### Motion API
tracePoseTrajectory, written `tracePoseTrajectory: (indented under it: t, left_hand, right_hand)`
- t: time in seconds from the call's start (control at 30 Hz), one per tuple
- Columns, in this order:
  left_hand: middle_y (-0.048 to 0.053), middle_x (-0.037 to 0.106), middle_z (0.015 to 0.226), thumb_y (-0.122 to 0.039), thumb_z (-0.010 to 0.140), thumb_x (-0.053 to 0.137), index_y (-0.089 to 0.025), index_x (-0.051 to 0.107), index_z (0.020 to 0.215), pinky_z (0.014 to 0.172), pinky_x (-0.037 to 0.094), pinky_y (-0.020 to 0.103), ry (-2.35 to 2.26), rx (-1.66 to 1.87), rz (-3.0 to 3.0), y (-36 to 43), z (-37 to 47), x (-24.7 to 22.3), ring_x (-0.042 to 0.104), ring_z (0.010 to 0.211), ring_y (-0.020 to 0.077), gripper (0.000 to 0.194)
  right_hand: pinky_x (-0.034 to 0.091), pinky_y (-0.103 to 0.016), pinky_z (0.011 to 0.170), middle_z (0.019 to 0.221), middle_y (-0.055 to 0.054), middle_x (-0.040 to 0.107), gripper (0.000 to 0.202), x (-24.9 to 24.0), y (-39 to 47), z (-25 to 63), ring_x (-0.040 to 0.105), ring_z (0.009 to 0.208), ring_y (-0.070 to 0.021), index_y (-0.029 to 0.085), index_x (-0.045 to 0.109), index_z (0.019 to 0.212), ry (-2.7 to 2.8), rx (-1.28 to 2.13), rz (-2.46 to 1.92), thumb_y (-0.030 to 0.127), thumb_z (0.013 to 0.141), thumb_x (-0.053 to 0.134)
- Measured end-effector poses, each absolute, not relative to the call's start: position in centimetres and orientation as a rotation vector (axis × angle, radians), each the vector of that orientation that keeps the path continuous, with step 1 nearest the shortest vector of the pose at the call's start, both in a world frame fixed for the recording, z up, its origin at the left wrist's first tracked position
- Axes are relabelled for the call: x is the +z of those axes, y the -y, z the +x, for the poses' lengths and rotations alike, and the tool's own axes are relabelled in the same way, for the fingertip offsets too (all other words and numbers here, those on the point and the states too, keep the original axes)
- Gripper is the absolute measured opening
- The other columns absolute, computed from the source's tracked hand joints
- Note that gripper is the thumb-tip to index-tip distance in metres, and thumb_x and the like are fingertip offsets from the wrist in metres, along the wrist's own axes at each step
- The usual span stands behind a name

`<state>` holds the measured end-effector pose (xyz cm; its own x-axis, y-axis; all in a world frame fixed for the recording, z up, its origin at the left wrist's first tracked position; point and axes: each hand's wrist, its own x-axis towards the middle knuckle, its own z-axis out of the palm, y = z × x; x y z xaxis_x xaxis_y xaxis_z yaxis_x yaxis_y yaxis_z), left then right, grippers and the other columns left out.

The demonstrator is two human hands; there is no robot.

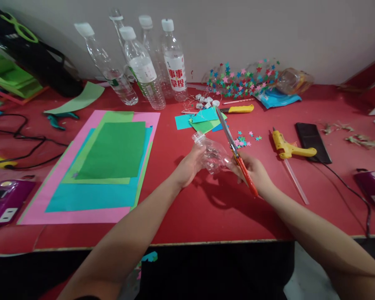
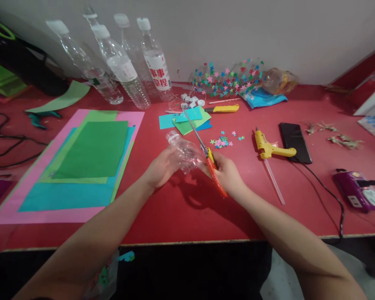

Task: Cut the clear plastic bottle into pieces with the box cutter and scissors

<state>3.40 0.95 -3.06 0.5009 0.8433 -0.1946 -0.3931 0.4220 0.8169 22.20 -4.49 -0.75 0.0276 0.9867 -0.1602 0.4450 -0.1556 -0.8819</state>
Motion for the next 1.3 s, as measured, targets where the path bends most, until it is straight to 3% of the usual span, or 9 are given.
tracePoseTrajectory:
  t: [0.3, 0.63, 0.77, 0.9, 1.13, 1.3]
  left_hand:
    - [0.009, 0.071, 0.118, -0.037, 0.077, 0.07, -0.019, 0.065, 0.104, 0.094, 0.051, 0.044, -0.627, 0.824, 0.781, -1.0, 3.1, -2.7, 0.067, 0.109, 0.0276, 0.033]
    - [0.005, 0.074, 0.1, -0.03, 0.077, 0.067, -0.019, 0.064, 0.101, 0.09, 0.053, 0.04, -0.62, 0.851, 0.756, -1.1, 3.3, -3.1, 0.071, 0.096, 0.0225, 0.027]
    - [0.005, 0.074, 0.099, -0.03, 0.075, 0.065, -0.02, 0.065, 0.098, 0.092, 0.053, 0.042, -0.635, 0.891, 0.783, -1.1, 3.4, -3.2, 0.07, 0.097, 0.024, 0.025]
    - [0.004, 0.074, 0.091, -0.028, 0.068, 0.069, -0.019, 0.066, 0.092, 0.089, 0.054, 0.042, -0.703, 0.948, 0.79, -1.0, 3.6, -3.0, 0.071, 0.093, 0.0244, 0.026]
    - [0.001, 0.071, 0.078, -0.029, 0.057, 0.08, -0.017, 0.065, 0.084, 0.08, 0.057, 0.039, -0.87, 1.015, 0.716, -0.8, 4.0, -3.1, 0.07, 0.082, 0.022, 0.033]
    - [0.001, 0.071, 0.078, -0.03, 0.062, 0.081, -0.018, 0.064, 0.085, 0.08, 0.057, 0.037, -0.869, 1.042, 0.774, -1.0, 4.1, -3.2, 0.072, 0.086, 0.0223, 0.031]
  right_hand:
    - [0.023, -0.025, 0.049, 0.055, 0.007, 0.034, 0.057, -0.9, 4.3, 21.5, 0.03, 0.055, -0.0101, 0.023, 0.039, 0.061, 1.475, 0.933, -1.768, 0.073, 0.062, 0.066]
    - [0.028, -0.025, 0.049, 0.057, 0.006, 0.039, 0.052, -0.8, 4.4, 21.5, 0.037, 0.053, -0.011, 0.023, 0.043, 0.066, 1.4, 1.073, -1.706, 0.07, 0.065, 0.066]
    - [0.025, -0.023, 0.049, 0.057, 0.006, 0.035, 0.053, -0.7, 4.6, 21.2, 0.032, 0.054, -0.0099, 0.023, 0.041, 0.064, 1.454, 1.001, -1.706, 0.07, 0.066, 0.065]
    - [0.022, -0.023, 0.048, 0.056, 0.007, 0.034, 0.052, -0.8, 4.8, 21.0, 0.027, 0.055, -0.0093, 0.023, 0.039, 0.063, 1.553, 0.919, -1.702, 0.068, 0.067, 0.064]
    - [0.024, -0.024, 0.052, 0.059, 0.006, 0.04, 0.044, -1.6, 5.2, 20.9, 0.03, 0.057, -0.0104, 0.023, 0.037, 0.068, 1.689, 0.901, -1.689, 0.06, 0.074, 0.062]
    - [0.024, -0.024, 0.052, 0.06, 0.007, 0.036, 0.049, -1.3, 5.2, 21.1, 0.029, 0.058, -0.0105, 0.024, 0.037, 0.068, 1.699, 0.961, -1.664, 0.066, 0.073, 0.061]
